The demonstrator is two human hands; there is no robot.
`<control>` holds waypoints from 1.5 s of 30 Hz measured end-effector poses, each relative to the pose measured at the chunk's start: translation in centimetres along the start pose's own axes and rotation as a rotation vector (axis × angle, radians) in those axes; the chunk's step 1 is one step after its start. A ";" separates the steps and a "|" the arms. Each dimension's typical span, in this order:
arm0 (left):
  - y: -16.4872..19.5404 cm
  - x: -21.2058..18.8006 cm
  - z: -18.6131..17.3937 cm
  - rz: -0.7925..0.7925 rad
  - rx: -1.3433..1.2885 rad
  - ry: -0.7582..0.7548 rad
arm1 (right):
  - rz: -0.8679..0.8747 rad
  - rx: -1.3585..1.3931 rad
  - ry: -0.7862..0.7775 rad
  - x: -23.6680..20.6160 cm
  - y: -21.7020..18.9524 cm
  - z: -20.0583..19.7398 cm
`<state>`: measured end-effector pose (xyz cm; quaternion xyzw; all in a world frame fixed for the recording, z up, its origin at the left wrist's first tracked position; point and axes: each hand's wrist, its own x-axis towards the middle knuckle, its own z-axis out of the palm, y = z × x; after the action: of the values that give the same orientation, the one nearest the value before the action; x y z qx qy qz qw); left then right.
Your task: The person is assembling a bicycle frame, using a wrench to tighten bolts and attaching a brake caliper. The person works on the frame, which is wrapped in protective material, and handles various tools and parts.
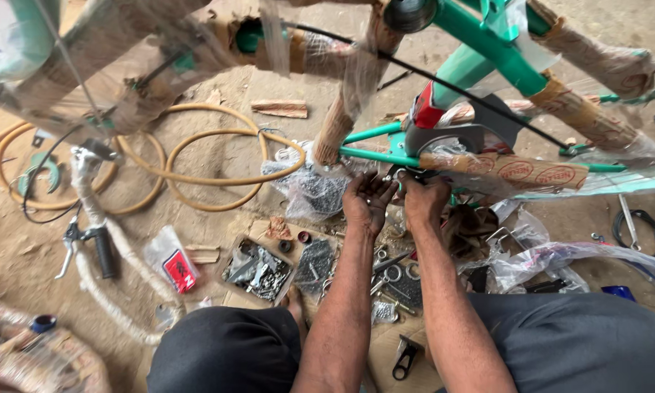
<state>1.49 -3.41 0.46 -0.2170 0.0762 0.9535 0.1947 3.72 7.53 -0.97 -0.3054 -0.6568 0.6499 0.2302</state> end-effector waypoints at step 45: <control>3.4 -0.4 1.8 0.128 0.903 -0.309 | -0.054 -0.094 -0.026 -0.6 -0.2 0.4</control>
<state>-0.31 -6.26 2.48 0.0387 0.4659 0.8563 0.2195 3.83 6.78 -0.78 -0.2895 -0.6975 0.6159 0.2243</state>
